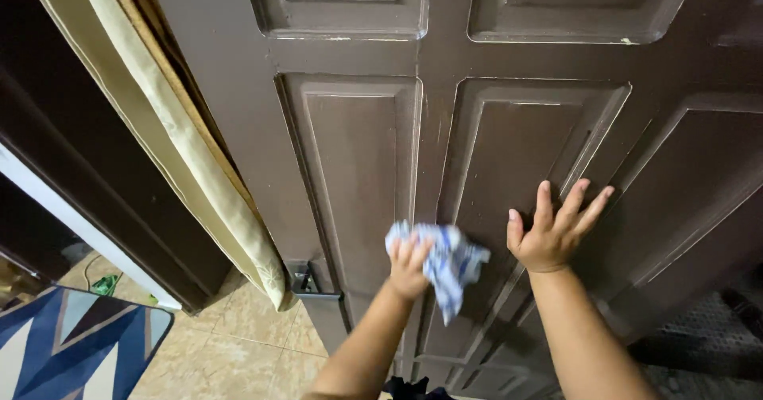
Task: Wiping down a wooden door with a cloth.
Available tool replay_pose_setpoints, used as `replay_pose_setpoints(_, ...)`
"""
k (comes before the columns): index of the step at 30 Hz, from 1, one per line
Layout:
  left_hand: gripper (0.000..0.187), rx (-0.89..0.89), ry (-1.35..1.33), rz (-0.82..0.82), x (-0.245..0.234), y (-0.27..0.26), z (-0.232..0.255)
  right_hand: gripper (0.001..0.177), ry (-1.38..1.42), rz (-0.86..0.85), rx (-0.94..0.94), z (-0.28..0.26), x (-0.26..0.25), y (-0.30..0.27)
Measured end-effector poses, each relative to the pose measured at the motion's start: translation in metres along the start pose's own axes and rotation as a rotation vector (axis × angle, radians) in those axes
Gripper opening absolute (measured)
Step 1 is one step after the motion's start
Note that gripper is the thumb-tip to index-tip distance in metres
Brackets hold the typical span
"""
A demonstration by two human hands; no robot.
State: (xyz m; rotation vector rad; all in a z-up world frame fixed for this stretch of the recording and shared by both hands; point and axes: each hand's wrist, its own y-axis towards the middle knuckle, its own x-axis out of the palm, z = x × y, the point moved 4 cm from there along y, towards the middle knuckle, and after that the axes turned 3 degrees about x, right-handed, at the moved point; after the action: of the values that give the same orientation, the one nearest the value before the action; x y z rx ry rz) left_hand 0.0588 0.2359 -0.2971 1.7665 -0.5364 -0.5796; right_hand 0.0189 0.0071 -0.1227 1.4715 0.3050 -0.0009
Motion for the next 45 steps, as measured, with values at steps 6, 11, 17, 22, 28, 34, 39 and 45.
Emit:
replay_pose_setpoints(6,0.018,-0.350,-0.305,-0.306,-0.014,-0.024,-0.034,0.066,0.001,0.011,-0.005,0.001,-0.002,0.006)
replay_pose_setpoints(11,0.033,-1.142,0.124,0.153,-0.074,0.192,-0.129,0.066,0.007,-0.008,0.003,0.000,-0.004,0.001)
replay_pose_setpoints(17,0.046,-0.409,0.149,0.361,-0.081,0.221,-0.106,0.064,0.041,0.048,-0.023,0.002,-0.006,0.004)
replay_pose_setpoints(22,0.037,-0.160,0.084,0.082,-0.026,0.056,0.023,0.056,0.117,0.045,0.017,0.004,-0.007,0.003)
replay_pose_setpoints(28,0.044,0.049,0.042,-0.216,0.050,0.137,0.022,0.059,0.258,0.148,-0.082,0.009,-0.015,0.008)
replay_pose_setpoints(34,0.022,-0.092,0.062,0.170,0.021,0.341,0.022,0.046,0.653,0.054,-0.043,0.050,-0.015,-0.016)
replay_pose_setpoints(39,0.037,0.033,0.064,0.085,0.073,0.223,0.058,0.050,0.532,0.230,0.099,0.106,-0.013,-0.020)
replay_pose_setpoints(45,0.020,0.294,-0.150,-0.260,0.058,0.006,0.072,0.050,0.200,0.079,-0.075,0.095,-0.015,-0.016)
